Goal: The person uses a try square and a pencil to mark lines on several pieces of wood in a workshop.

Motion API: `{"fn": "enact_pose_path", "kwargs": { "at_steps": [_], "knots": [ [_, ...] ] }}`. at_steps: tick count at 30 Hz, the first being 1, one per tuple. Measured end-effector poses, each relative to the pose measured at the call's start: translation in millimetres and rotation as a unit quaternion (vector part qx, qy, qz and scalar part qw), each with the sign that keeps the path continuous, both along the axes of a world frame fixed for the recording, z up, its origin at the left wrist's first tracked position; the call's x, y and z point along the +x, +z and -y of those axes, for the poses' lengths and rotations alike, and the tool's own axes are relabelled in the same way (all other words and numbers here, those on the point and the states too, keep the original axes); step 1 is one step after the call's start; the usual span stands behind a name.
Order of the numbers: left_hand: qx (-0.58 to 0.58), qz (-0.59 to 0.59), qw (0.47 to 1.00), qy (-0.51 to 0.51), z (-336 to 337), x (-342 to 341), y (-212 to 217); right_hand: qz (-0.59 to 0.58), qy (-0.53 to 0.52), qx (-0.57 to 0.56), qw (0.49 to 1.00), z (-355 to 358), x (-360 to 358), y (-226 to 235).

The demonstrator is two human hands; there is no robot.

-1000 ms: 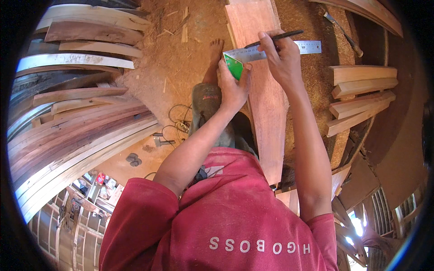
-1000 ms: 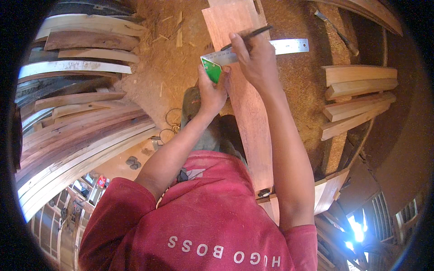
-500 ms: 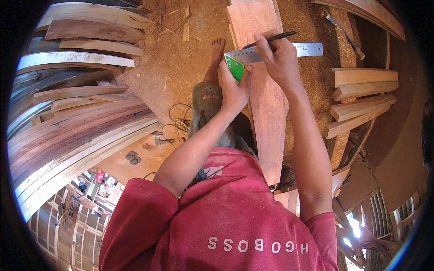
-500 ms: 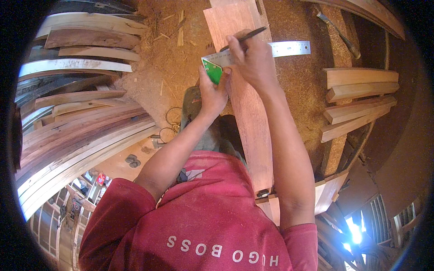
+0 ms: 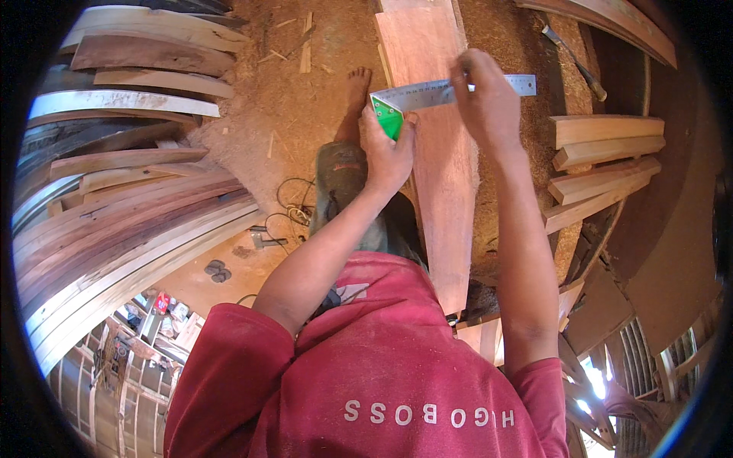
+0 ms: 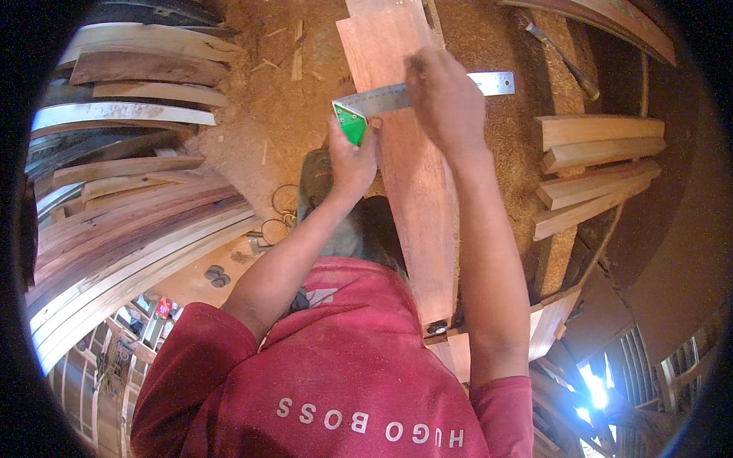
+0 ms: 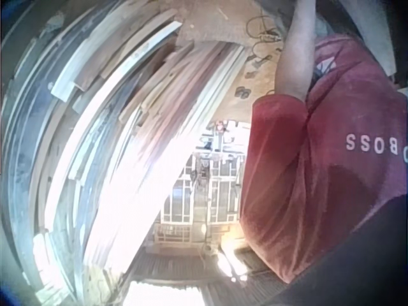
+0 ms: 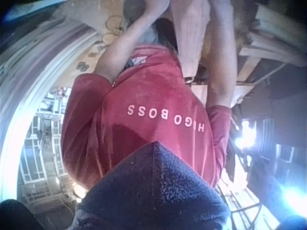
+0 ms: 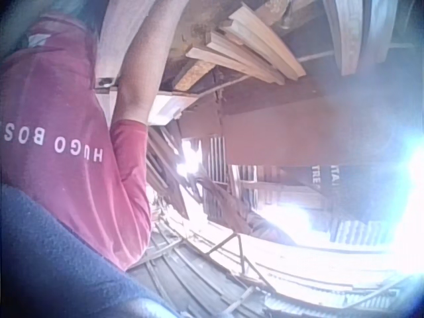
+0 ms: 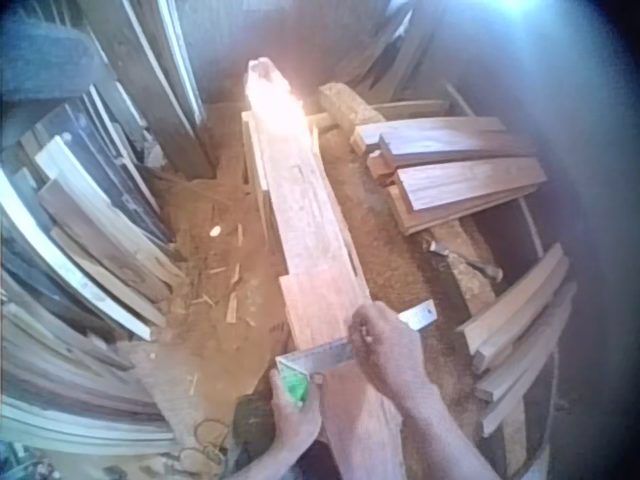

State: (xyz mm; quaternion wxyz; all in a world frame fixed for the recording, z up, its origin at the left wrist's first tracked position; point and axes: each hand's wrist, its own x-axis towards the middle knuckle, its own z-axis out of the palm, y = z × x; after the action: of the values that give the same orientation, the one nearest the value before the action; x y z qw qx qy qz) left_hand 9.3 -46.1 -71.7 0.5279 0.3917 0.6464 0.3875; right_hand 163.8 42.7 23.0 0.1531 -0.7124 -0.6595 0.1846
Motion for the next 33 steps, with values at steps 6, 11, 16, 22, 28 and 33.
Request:
{"fn": "enact_pose_path", "kwargs": {
  "at_steps": [6, 11, 16, 22, 28, 33],
  "knots": [
    [0.111, 0.015, 0.994, -0.011, -4, -1, 11, -0.066, 0.106, -0.03, 0.992, -6, -76, 5],
    [0.093, 0.105, 0.99, -0.026, -1, -5, -1, -0.185, 0.022, -0.065, 0.98, -9, -98, 12],
    [0.062, 0.005, 0.998, -0.022, -5, -6, 16, -0.249, -0.135, 0.024, 0.959, -2, -37, 17],
    [0.024, 0.021, 0.999, 0.008, -29, -3, 11, -0.257, -0.224, 0.075, 0.937, 14, 14, 32],
    [0.016, 0.017, 1.0, 0.003, -38, -4, 6, -0.258, -0.233, 0.081, 0.934, 23, 16, 24],
    [0.019, 0.029, 0.999, -0.002, -40, -5, 9, -0.271, -0.237, 0.076, 0.93, 23, 8, 23]
  ]
}}
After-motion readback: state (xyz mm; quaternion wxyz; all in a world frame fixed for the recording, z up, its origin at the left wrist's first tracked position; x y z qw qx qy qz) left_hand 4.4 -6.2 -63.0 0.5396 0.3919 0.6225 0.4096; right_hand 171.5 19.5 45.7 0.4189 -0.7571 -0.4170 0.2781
